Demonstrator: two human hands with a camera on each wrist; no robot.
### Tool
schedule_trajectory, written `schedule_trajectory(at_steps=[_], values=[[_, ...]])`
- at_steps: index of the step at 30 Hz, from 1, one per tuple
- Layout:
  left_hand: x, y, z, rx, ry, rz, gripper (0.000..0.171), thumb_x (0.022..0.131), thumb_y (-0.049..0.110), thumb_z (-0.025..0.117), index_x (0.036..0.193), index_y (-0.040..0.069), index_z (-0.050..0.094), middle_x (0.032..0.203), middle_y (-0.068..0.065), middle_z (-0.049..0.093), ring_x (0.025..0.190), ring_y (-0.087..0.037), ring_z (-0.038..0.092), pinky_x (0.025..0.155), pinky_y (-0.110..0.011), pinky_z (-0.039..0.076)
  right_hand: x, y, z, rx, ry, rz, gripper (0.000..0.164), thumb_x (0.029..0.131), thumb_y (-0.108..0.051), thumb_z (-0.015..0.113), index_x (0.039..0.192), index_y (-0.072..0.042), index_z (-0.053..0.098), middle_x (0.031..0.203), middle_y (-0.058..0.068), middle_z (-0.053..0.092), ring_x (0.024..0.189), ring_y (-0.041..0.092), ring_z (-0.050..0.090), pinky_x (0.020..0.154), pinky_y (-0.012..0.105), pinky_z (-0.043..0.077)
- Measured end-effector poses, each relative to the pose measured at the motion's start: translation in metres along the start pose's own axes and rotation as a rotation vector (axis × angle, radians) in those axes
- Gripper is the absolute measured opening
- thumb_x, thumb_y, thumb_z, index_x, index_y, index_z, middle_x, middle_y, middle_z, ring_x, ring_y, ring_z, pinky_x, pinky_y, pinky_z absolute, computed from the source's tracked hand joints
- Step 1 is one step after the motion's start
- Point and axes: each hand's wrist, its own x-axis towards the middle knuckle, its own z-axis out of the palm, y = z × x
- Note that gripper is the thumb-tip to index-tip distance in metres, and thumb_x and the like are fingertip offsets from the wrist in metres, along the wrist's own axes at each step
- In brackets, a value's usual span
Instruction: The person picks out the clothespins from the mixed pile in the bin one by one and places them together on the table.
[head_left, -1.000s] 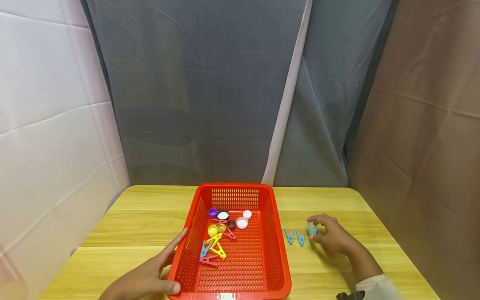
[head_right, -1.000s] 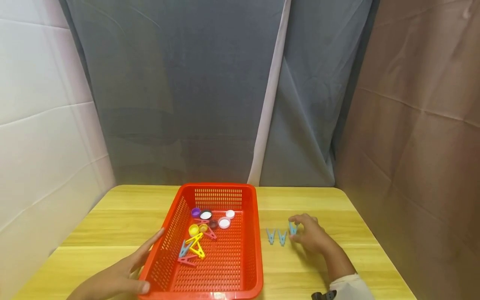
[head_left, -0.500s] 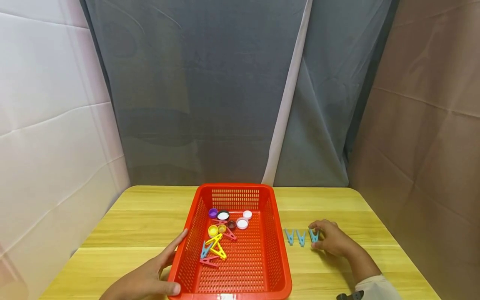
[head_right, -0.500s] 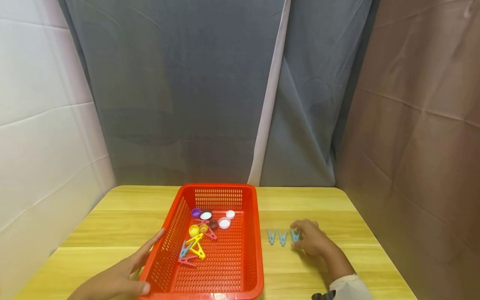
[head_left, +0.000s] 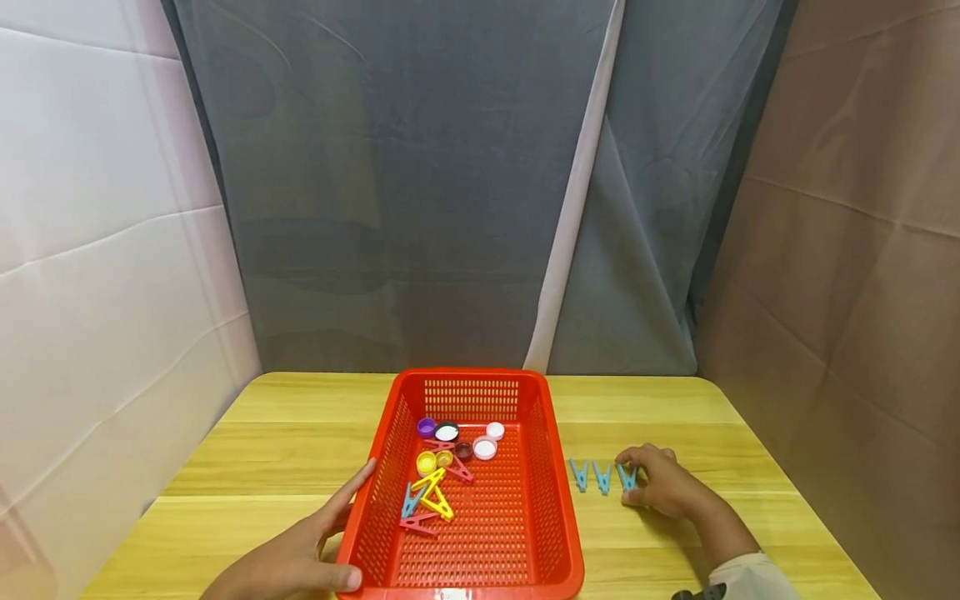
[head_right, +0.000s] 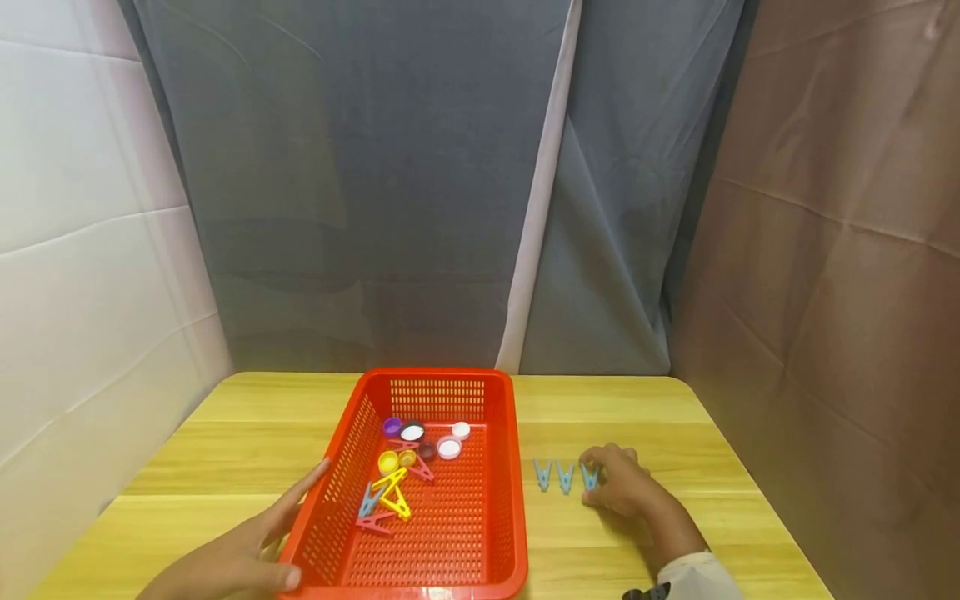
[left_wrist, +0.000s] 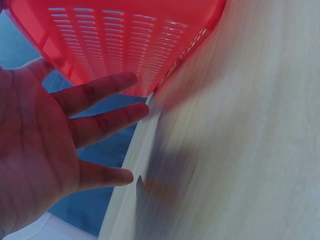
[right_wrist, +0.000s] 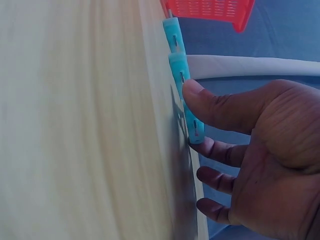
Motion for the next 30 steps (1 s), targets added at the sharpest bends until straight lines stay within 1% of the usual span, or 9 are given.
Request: schedule_trajectory(at_steps=[6, 10, 14, 21, 30], values=[[0.0007, -0.0006, 0.0003, 0.013, 0.008, 0.004, 0.106, 0.107, 0.034, 0.070, 0.172, 0.050, -0.012, 0.176, -0.029, 0.012, 0.143, -0.035, 0.057, 0.107, -0.055, 0.062, -0.0012, 0.0009, 0.0007, 0.015, -0.004, 0.006, 0.048, 0.085, -0.009, 0.093, 0.128, -0.008, 0.072, 0.118, 0.007, 0.065, 0.116, 0.032, 0.049, 0.100, 0.057, 0.052], [0.0006, 0.0006, 0.0007, -0.007, 0.017, -0.016, 0.102, 0.108, 0.033, 0.069, 0.171, 0.053, -0.009, 0.177, -0.027, 0.012, 0.142, -0.034, 0.057, 0.108, -0.055, 0.062, -0.0013, 0.0007, 0.0007, 0.031, -0.012, 0.018, 0.051, 0.085, -0.009, 0.093, 0.131, -0.008, 0.071, 0.120, 0.008, 0.064, 0.118, 0.033, 0.048, 0.101, 0.061, 0.053], [0.0004, 0.0018, 0.0013, -0.012, 0.020, -0.024, 0.101, 0.108, 0.033, 0.068, 0.171, 0.054, -0.008, 0.177, -0.027, 0.013, 0.142, -0.034, 0.057, 0.108, -0.056, 0.062, -0.0015, -0.0002, 0.0006, 0.030, -0.012, 0.027, 0.052, 0.084, -0.008, 0.093, 0.131, -0.009, 0.071, 0.122, 0.009, 0.064, 0.118, 0.033, 0.048, 0.101, 0.060, 0.055], [0.0003, 0.0020, 0.0010, -0.001, 0.027, -0.025, 0.101, 0.109, 0.033, 0.068, 0.172, 0.051, -0.009, 0.177, -0.027, 0.013, 0.140, -0.033, 0.058, 0.107, -0.056, 0.062, -0.0006, -0.0001, 0.0011, 0.019, -0.023, 0.029, 0.053, 0.084, -0.009, 0.093, 0.132, -0.009, 0.070, 0.124, 0.010, 0.064, 0.119, 0.034, 0.048, 0.101, 0.061, 0.055], [0.0001, 0.0007, -0.0002, 0.036, -0.008, 0.030, 0.109, 0.107, 0.035, 0.071, 0.172, 0.046, -0.016, 0.175, -0.034, 0.012, 0.141, -0.035, 0.060, 0.107, -0.054, 0.063, 0.0003, 0.0018, 0.0026, 0.014, -0.012, 0.012, 0.054, 0.081, -0.007, 0.095, 0.129, -0.011, 0.071, 0.122, 0.008, 0.063, 0.117, 0.032, 0.048, 0.101, 0.061, 0.054]])
